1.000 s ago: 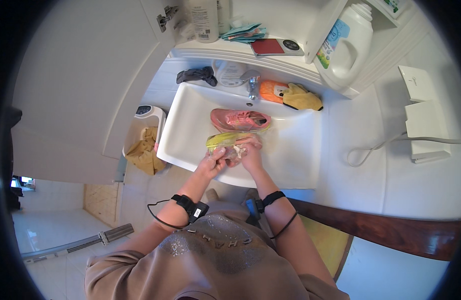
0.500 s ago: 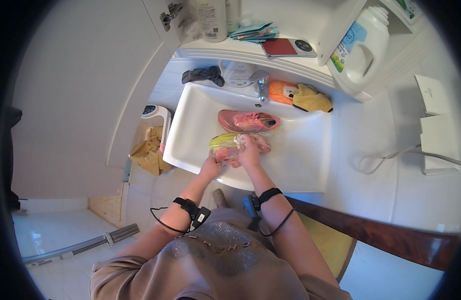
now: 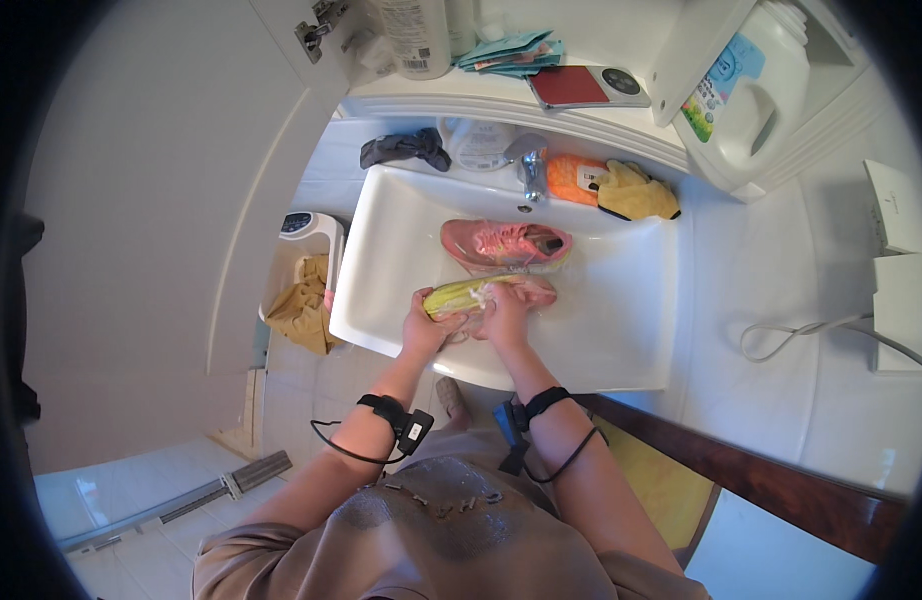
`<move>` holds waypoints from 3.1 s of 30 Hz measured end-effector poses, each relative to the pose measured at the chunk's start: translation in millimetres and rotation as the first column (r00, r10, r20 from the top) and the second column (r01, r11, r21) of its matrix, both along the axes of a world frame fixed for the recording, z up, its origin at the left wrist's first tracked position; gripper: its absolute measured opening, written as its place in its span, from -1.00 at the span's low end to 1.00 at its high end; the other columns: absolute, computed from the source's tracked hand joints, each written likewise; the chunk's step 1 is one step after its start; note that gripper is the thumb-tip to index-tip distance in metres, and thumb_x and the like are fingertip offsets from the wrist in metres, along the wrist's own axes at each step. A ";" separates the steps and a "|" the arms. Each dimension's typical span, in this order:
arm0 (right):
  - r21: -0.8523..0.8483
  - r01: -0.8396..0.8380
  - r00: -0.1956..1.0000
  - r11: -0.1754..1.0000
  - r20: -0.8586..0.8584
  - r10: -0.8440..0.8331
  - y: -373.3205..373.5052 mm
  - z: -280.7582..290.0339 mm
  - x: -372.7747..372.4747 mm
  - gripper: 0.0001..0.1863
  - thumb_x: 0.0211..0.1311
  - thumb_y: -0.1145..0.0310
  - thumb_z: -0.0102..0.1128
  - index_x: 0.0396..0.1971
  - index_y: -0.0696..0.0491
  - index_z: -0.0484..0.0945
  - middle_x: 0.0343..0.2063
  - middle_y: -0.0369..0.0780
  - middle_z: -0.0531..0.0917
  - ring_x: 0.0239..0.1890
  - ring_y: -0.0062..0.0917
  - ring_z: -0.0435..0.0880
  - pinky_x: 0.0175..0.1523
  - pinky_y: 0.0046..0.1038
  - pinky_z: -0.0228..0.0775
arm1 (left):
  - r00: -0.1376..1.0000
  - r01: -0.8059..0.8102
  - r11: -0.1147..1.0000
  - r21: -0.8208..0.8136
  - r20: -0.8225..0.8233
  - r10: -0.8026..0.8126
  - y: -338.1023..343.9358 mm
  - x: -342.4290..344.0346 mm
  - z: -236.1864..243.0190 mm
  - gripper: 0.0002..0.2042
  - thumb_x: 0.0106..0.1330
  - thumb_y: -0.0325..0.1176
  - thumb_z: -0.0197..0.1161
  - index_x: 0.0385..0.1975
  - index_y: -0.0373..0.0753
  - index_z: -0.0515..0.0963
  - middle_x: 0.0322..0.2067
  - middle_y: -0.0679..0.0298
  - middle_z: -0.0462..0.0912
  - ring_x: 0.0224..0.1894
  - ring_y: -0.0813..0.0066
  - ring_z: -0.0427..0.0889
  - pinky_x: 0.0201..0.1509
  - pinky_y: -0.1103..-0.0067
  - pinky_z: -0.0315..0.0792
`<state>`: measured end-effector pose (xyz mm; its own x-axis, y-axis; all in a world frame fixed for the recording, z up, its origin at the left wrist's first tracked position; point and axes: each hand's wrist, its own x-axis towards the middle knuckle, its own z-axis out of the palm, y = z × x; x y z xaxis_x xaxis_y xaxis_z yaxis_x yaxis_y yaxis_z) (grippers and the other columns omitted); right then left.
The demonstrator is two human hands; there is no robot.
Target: The person washes a pair of pink sneakers in a white sink using a yellow sponge and liquid detergent. They scrub the uppers and soles, rinse the shoes under running water, and continue scrubbing with the sponge.
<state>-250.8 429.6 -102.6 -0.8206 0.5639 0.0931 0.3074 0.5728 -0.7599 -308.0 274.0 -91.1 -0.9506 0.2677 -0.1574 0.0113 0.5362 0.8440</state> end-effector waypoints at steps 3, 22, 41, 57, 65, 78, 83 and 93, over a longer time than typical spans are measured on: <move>0.132 0.069 0.990 0.989 -0.133 -0.052 -19.1 10.5 -16.8 -0.75 0.04 0.57 0.18 -0.22 0.11 0.54 -0.19 -0.03 0.60 -0.02 -0.08 0.53 0.12 -0.20 0.39 | 0.996 -0.047 0.992 -0.115 0.072 0.056 7.2 -3.0 -9.5 -0.21 -0.08 -0.08 0.58 0.10 -0.34 0.33 -0.22 -0.04 0.69 -0.17 0.03 0.71 -0.07 0.33 0.57; 0.125 0.061 0.995 0.990 -0.090 -0.050 -10.1 14.6 -41.5 -0.77 0.06 0.57 0.10 -0.29 0.10 0.67 -0.25 -0.11 0.63 -0.13 -0.19 0.60 0.03 -0.21 0.46 | 0.989 0.034 0.947 -0.320 0.144 0.013 12.7 -7.2 -18.0 -0.46 0.12 -0.16 0.37 0.08 -0.21 0.40 -0.30 -0.02 0.71 -0.22 -0.04 0.70 -0.16 0.23 0.57; -0.593 0.373 0.906 0.714 0.067 -0.418 83.4 -40.6 -4.2 -0.76 0.03 0.55 0.15 -0.24 0.06 0.59 -0.24 -0.10 0.62 -0.04 -0.18 0.58 0.10 -0.12 0.42 | 0.986 0.071 0.965 -0.254 0.162 -0.030 15.8 -7.5 -1.6 -0.46 0.06 -0.26 0.48 0.00 -0.17 0.35 -0.31 0.03 0.71 -0.27 0.01 0.72 -0.25 0.28 0.58; -0.223 0.483 0.875 0.847 0.080 -0.478 93.4 -47.3 8.9 -0.82 0.04 0.56 0.11 -0.30 0.15 0.56 -0.27 -0.05 0.59 -0.11 -0.09 0.55 0.03 -0.11 0.39 | 0.995 0.075 0.960 -0.270 0.084 -0.054 17.0 -6.1 -15.1 -0.48 0.09 -0.20 0.46 -0.02 -0.20 0.35 -0.40 0.03 0.69 -0.31 -0.01 0.71 -0.27 0.28 0.56; -0.571 0.485 0.777 0.662 -0.068 -0.626 94.2 -66.9 6.2 -0.80 -0.03 0.58 0.08 -0.33 0.15 0.51 -0.36 -0.02 0.54 -0.16 -0.09 0.52 0.02 -0.16 0.40 | 0.993 0.109 0.945 -0.308 0.078 -0.089 18.2 -8.6 -11.0 -0.46 0.08 -0.26 0.47 -0.01 -0.23 0.34 -0.35 0.03 0.70 -0.28 0.03 0.72 -0.24 0.36 0.57; 0.136 0.372 0.928 0.918 -0.037 -0.371 76.0 -68.4 16.6 -0.74 0.04 0.56 0.12 -0.20 0.16 0.54 -0.17 0.00 0.56 -0.16 -0.02 0.54 0.06 -0.14 0.42 | 0.780 -0.055 0.995 0.077 0.626 -0.005 18.3 -26.0 -25.2 -0.45 0.11 -0.56 0.44 0.07 -0.40 0.31 -0.34 0.09 0.66 -0.43 0.39 0.69 -0.52 0.52 0.53; -0.033 0.276 0.960 0.961 0.059 -0.274 64.4 -67.3 15.9 -0.71 0.06 0.52 0.07 -0.16 0.19 0.52 -0.21 0.05 0.58 -0.13 0.02 0.55 -0.02 -0.10 0.43 | 0.608 -0.146 0.971 0.192 0.791 -0.065 15.3 -36.9 -27.9 -0.74 0.19 -0.55 0.37 -0.14 -0.33 0.52 -0.39 0.22 0.63 -0.57 0.55 0.54 -0.61 0.57 0.40; -0.022 0.156 0.952 0.988 0.268 -0.145 158.7 -13.2 -35.3 -0.60 0.27 0.13 0.12 -0.04 0.09 0.54 -0.22 0.00 0.69 -0.24 -0.03 0.68 -0.11 -0.12 0.51 | 0.449 -0.057 0.998 0.011 0.893 0.016 -60.0 -81.2 29.4 -0.71 0.20 -0.16 0.41 -0.12 0.01 0.58 -0.53 0.49 0.59 -0.69 0.73 0.41 -0.69 0.79 0.26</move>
<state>-286.0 588.3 -115.8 -0.7180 0.6813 -0.1427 0.5810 0.4736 -0.6620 -389.2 214.0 -61.7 -0.3022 0.2611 -0.9168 -0.7779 0.4883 0.3955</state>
